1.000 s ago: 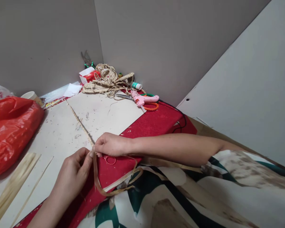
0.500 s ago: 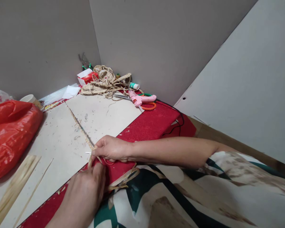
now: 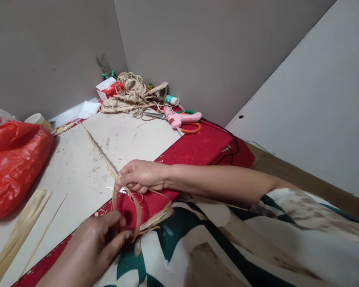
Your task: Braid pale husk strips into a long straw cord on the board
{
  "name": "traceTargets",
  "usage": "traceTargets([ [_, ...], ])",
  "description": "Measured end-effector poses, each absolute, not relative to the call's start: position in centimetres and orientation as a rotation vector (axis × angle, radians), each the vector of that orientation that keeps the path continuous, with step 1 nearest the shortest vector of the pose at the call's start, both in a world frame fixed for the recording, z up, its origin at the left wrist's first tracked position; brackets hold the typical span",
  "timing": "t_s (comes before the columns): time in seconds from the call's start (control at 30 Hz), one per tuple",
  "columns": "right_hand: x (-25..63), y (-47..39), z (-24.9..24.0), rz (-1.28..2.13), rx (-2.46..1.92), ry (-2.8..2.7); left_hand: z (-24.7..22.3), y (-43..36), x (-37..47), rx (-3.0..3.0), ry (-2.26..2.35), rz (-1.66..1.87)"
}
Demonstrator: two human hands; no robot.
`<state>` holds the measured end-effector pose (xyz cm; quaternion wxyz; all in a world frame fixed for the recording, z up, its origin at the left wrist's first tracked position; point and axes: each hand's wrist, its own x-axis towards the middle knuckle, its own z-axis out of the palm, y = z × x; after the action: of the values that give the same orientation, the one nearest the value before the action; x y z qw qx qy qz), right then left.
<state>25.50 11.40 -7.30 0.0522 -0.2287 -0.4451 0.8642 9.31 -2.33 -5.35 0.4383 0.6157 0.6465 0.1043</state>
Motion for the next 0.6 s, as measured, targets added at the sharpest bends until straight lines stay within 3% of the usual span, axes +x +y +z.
traceTargets([
  [0.17, 25.7, 12.1, -7.5, 2.711, -0.559, -1.249, -6.2, -2.6, 9.7, 1.779, 1.553, 0.006],
  [0.43, 25.6, 12.4, -7.4, 2.740, -0.501, -1.262, -5.9, -2.6, 9.8, 1.901, 1.392, 0.073],
  [0.6, 25.7, 12.6, -7.2, 2.732, -0.517, -1.288, -5.2, -3.6, 9.3, 1.815, 1.528, 0.200],
])
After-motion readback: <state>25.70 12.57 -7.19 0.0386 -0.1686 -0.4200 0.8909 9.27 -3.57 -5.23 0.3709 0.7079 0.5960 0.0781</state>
